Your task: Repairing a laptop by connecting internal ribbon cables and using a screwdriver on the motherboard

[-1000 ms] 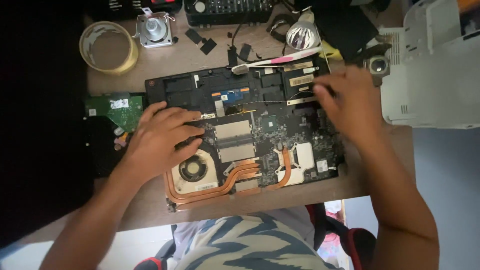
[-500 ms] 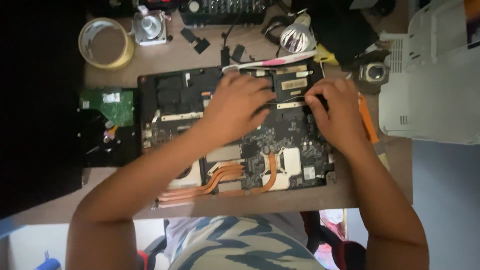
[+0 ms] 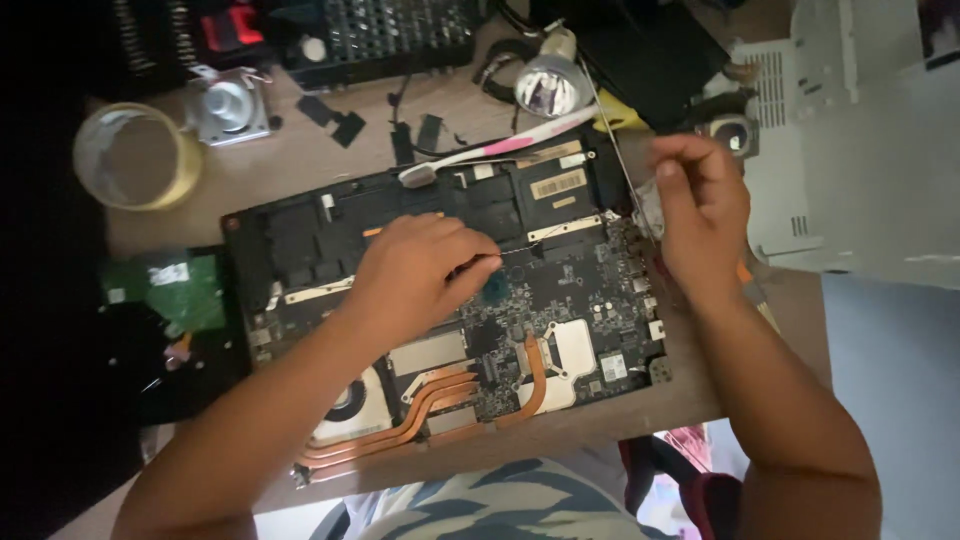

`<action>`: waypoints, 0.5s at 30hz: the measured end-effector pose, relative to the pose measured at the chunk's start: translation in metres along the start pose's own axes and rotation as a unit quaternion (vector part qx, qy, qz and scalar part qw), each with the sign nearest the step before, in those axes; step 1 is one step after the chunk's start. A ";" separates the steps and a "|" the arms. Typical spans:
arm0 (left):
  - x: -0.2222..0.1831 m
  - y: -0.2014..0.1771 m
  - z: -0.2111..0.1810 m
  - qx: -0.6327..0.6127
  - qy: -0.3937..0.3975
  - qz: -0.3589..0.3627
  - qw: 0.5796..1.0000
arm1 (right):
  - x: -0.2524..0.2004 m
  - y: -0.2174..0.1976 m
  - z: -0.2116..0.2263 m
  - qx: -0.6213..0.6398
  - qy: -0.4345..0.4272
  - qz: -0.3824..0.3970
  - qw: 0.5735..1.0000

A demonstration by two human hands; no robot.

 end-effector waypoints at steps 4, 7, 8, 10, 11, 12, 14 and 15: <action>0.002 -0.005 -0.008 -0.011 -0.005 -0.009 1.000 | 0.003 0.002 0.003 0.076 0.044 -0.020 0.996; 0.002 -0.004 -0.009 -0.023 -0.014 -0.018 0.999 | 0.000 0.001 0.009 0.084 0.047 -0.014 0.995; 0.002 -0.005 -0.009 -0.016 -0.016 -0.020 1.000 | -0.001 0.001 0.009 0.081 0.043 -0.015 0.996; 0.002 -0.004 -0.011 -0.030 -0.024 -0.025 0.999 | 0.001 -0.005 0.013 0.080 0.033 -0.010 0.996; 0.003 -0.003 -0.012 -0.042 -0.032 -0.032 0.998 | 0.002 -0.008 0.015 0.079 0.022 -0.005 0.997; 0.004 -0.004 -0.014 -0.043 -0.032 -0.028 0.998 | 0.002 -0.012 0.012 0.078 0.026 -0.007 0.997; 0.006 -0.007 -0.017 -0.029 -0.029 -0.022 0.999 | 0.002 -0.020 0.008 0.064 -0.009 -0.025 0.998; 0.005 -0.006 -0.017 -0.030 -0.029 -0.021 0.999 | 0.003 -0.021 0.009 0.064 -0.008 -0.026 0.998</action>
Point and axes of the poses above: each hand's wrist, its own x-axis towards the middle knuckle, its own y-axis out of the palm, z = x × y, the point moved 2 cm from there along x, towards the middle knuckle, and after that the axes turned 11 degrees about -x, right-handed, at the moved point
